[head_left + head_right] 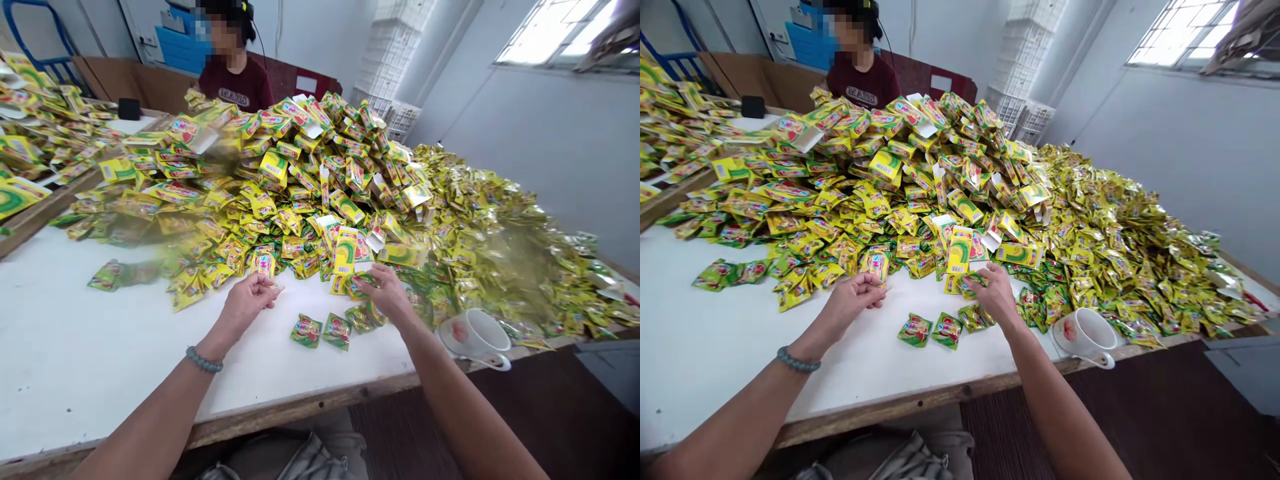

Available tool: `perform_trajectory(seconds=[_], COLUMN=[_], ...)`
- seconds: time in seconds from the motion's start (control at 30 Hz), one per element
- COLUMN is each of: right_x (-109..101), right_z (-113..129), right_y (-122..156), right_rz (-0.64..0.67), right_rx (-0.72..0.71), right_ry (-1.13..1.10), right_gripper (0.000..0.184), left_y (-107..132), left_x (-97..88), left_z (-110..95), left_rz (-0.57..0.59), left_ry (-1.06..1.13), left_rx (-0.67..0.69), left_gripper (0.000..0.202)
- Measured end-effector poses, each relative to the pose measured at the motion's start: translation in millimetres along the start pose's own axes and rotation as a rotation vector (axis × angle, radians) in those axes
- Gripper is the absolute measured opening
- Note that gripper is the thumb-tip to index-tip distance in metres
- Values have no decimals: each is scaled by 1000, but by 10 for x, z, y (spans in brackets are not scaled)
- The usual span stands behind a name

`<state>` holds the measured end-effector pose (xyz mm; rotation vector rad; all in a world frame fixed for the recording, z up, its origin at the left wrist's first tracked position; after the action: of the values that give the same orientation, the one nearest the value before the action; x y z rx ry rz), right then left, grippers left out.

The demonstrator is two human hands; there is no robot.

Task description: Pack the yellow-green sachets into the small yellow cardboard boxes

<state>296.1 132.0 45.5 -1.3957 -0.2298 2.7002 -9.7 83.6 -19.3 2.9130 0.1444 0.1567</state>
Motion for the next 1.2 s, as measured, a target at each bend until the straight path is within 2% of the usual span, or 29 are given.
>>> perform_trajectory(seconds=[0.1, 0.2, 0.27, 0.33, 0.4, 0.43, 0.53, 0.6, 0.67, 0.73, 0.77, 0.83, 0.9, 1.0, 1.1, 1.2], right_x=[161, 371, 455, 513, 641, 718, 1007, 1154, 1215, 1201, 1173, 1052, 894, 755, 790, 833], right_z=[-249, -103, 169, 564, 1071, 1300, 1794, 1944, 1953, 1796, 1656, 1331, 1094, 997, 1051, 1089], right_y=[13, 60, 108, 199, 379, 486, 761, 837, 783, 576, 439, 180, 21, -62, -57, -44], right_rz=[144, 206, 163, 88, 87, 98, 228, 369, 502, 540, 507, 349, 183, 73, 142, 221], right_rx=[53, -11, -85, -222, -486, -606, -861, -909, -834, -627, -496, -264, -154, -150, -184, -219], right_ry=[129, 143, 112, 65, 42, 48, 72, -12, -212, -425, -499, -567, -583, -537, -467, -419], right_gripper=[28, 28, 24, 16, 9, 12, 21, 17, 11, 11, 15, 25, 32, 37, 39, 35], left_y=[33, 84, 111, 112, 91, 78, 40, 12, -16, -40, -47, -47, -20, 42, 98, 138], left_x=[76, 177, 222, 208, 145, 109, -5, -103, -200, -251, -251, -205, -115, 24, 110, 158], left_z=[46, 129, 166, 156, 109, 78, -10, -33, -28, -27, -23, 11, 56, 83, 117, 124], left_rz=[61, 156, 199, 182, 123, 95, 32, -30, -92, -108, -95, -38, 43, 153, 211, 255], left_ry=[-22, 2, 34, 105, 206, 253, 322, 306, 264, 202, 165, 94, 43, 27, 96, 147], left_rx=[-39, -128, -183, -198, -170, -143, -46, -6, 6, 16, 15, -17, -63, -104, -181, -227], left_gripper=[53, 55, 59, 66, 70, 69, 58, 56, 60, 63, 64, 65, 64, 68, 74, 69])
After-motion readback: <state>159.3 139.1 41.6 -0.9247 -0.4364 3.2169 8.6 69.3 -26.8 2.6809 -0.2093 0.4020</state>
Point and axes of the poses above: each hand's wrist, its own y-axis away from the middle knuckle, its own x-axis out of the palm, z = x × y, the point moved 9 cm from there along -y, towards the middle knuckle, and after that the axes turned 7 degrees about y, right-handed, at the moved point
